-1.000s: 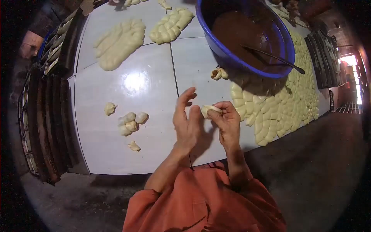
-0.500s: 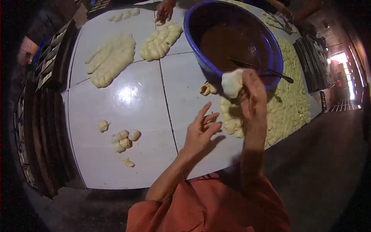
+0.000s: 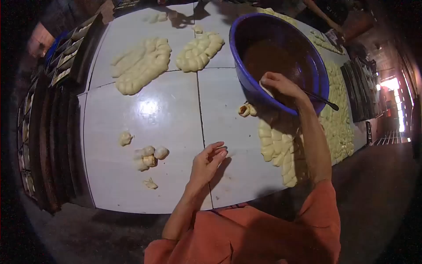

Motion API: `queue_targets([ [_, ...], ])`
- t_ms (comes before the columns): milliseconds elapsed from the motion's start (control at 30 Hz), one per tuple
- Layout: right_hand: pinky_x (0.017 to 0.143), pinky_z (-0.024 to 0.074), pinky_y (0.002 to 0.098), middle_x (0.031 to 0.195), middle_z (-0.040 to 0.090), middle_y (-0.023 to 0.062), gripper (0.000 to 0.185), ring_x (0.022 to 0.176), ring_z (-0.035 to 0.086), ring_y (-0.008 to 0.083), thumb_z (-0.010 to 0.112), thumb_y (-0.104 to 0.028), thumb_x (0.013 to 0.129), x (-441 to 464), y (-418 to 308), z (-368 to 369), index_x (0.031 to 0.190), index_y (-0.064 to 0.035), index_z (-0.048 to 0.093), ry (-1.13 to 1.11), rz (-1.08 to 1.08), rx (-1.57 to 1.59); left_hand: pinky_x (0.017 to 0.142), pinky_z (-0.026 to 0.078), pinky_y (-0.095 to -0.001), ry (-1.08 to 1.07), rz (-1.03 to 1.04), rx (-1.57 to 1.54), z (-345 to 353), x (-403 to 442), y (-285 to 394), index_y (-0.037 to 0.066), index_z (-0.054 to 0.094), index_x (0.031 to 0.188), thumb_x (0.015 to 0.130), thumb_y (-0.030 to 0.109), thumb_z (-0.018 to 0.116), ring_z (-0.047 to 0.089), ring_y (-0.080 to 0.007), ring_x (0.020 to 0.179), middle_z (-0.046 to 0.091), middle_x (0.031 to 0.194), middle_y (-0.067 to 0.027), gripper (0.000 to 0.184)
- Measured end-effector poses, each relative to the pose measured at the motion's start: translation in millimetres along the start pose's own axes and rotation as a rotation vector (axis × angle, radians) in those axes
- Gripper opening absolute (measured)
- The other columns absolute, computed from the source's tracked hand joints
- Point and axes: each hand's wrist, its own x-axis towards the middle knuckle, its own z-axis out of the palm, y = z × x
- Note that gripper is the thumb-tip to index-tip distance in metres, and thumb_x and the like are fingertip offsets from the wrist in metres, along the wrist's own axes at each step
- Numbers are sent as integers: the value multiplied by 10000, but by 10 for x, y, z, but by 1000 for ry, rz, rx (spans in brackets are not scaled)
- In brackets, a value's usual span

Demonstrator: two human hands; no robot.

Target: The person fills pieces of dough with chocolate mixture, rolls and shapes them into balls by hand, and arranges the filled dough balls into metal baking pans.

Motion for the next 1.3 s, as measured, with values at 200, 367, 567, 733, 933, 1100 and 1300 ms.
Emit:
queue_targets([
  [200,675,539,230,891,614,-8,157,777,627,80,615,-228,999,-499,-648,239,1041,-78,596,225,-75,898,851,543,-279,-98,66,98,236,192,306,-6,579,1324,1001,256,615,670,-178,1051,685,1192,-114,417],
  [367,639,575,240,923,616,21,176,798,658,100,542,-221,1040,-743,-881,961,1097,-57,568,188,-167,1152,897,533,-332,-126,81,-309,514,260,708,2,575,1313,1025,376,555,627,-186,1050,646,1219,-95,472],
  [567,923,535,319,1097,621,50,294,1050,614,145,645,-186,969,-997,-885,1733,1204,-41,544,169,-136,888,799,553,-254,90,37,-425,-38,139,567,27,620,1183,985,257,642,660,-119,908,673,1080,-58,304],
  [733,960,538,348,1378,498,156,478,1176,603,275,752,-91,862,-1089,-1055,2374,1311,-45,593,408,-347,160,790,563,-253,113,143,-587,-320,-17,473,-36,640,1236,947,164,696,674,-124,882,709,1042,-85,356],
  [933,743,521,303,996,660,79,152,843,640,173,696,-92,914,-932,-1146,2764,1040,-10,717,545,-331,258,736,500,-205,262,271,-13,-584,-136,525,-18,709,1177,929,226,731,642,-78,867,726,964,-44,349],
  [1100,691,485,233,865,683,4,186,754,593,73,712,-182,936,-949,-1300,2761,997,-7,714,289,-41,882,732,509,-219,171,139,-255,-732,-120,610,-32,708,1155,923,240,735,649,-99,820,726,958,-61,358],
  [1300,722,495,232,897,689,15,212,796,603,74,698,-155,939,-1066,-1258,2758,1080,3,715,186,-13,866,777,566,-297,98,24,-7,-902,-223,776,-30,682,1158,923,247,728,686,-179,870,717,999,-106,365],
])
